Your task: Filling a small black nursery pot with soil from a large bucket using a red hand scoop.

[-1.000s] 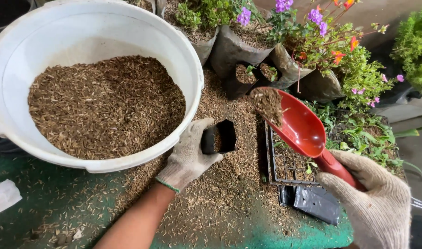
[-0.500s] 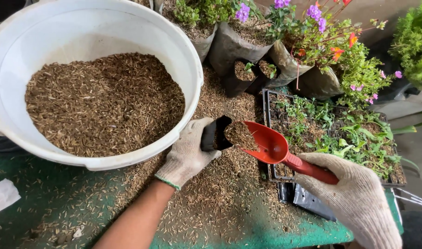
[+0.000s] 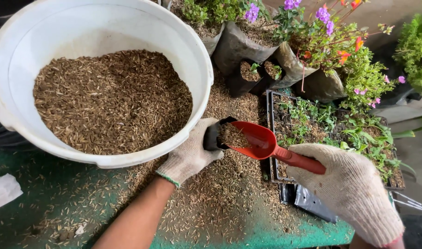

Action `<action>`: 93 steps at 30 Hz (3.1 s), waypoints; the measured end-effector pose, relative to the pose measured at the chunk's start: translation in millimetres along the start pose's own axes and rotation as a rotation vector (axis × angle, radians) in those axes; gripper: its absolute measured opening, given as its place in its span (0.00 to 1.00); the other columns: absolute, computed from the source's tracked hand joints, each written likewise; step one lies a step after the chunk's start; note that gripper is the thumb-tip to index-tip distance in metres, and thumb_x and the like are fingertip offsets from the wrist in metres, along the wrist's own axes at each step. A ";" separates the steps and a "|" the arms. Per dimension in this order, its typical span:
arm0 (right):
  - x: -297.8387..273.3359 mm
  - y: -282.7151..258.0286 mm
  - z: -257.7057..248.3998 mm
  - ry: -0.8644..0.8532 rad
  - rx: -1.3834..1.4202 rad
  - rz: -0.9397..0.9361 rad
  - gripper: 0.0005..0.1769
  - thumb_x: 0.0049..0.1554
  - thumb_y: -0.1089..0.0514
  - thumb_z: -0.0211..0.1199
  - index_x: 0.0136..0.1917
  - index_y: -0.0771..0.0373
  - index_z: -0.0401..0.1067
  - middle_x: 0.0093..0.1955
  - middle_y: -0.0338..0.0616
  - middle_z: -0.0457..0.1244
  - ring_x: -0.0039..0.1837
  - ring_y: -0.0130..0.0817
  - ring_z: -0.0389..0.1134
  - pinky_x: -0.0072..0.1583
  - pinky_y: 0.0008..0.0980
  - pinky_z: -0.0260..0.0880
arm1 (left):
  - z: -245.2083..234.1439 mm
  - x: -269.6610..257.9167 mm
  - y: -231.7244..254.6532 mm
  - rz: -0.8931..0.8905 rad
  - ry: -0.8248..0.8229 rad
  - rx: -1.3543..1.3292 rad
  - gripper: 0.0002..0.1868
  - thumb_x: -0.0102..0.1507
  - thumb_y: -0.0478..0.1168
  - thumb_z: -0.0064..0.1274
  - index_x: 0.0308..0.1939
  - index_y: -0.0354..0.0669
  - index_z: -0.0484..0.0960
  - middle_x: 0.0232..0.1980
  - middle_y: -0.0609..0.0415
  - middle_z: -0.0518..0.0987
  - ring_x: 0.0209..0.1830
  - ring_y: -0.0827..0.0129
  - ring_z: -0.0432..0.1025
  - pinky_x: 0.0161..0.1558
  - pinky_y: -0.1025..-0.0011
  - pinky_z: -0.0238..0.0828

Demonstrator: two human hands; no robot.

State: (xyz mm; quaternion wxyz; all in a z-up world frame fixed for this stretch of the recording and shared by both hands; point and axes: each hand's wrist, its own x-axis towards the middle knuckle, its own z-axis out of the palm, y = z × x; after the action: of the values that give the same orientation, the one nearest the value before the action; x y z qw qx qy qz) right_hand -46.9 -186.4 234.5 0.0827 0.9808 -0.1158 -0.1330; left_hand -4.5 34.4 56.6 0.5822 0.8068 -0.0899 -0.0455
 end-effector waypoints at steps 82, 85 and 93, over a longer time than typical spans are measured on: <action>-20.1 -48.5 -3.5 -0.037 -0.174 -0.147 0.10 0.53 0.29 0.56 0.49 0.17 0.71 0.41 0.19 0.71 0.50 0.34 0.74 0.50 0.43 0.71 | 8.3 1.5 -24.5 0.117 0.077 0.001 0.49 0.42 0.38 0.76 0.67 0.41 0.71 0.61 0.46 0.78 0.62 0.51 0.72 0.65 0.53 0.67; -18.4 -50.1 -8.5 -0.040 -0.180 -0.183 0.14 0.53 0.29 0.58 0.53 0.15 0.71 0.43 0.20 0.72 0.51 0.35 0.74 0.51 0.43 0.71 | 7.0 2.0 -20.4 0.140 0.077 -0.042 0.45 0.44 0.36 0.72 0.65 0.42 0.72 0.60 0.48 0.80 0.60 0.54 0.73 0.64 0.55 0.70; -22.4 -50.2 -22.3 -0.096 -0.160 -0.058 0.23 0.50 0.30 0.58 0.60 0.00 0.69 0.48 0.11 0.72 0.55 0.28 0.74 0.56 0.40 0.71 | 17.6 5.8 -32.8 0.073 0.065 -0.044 0.51 0.42 0.34 0.75 0.69 0.42 0.68 0.64 0.49 0.77 0.63 0.56 0.71 0.68 0.58 0.66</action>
State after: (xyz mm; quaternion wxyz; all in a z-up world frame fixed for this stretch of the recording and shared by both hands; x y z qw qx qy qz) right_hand -51.4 -129.7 251.5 0.1514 0.9665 -0.0801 -0.1912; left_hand 1.1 26.9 20.1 0.6035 0.7911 -0.0993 -0.0001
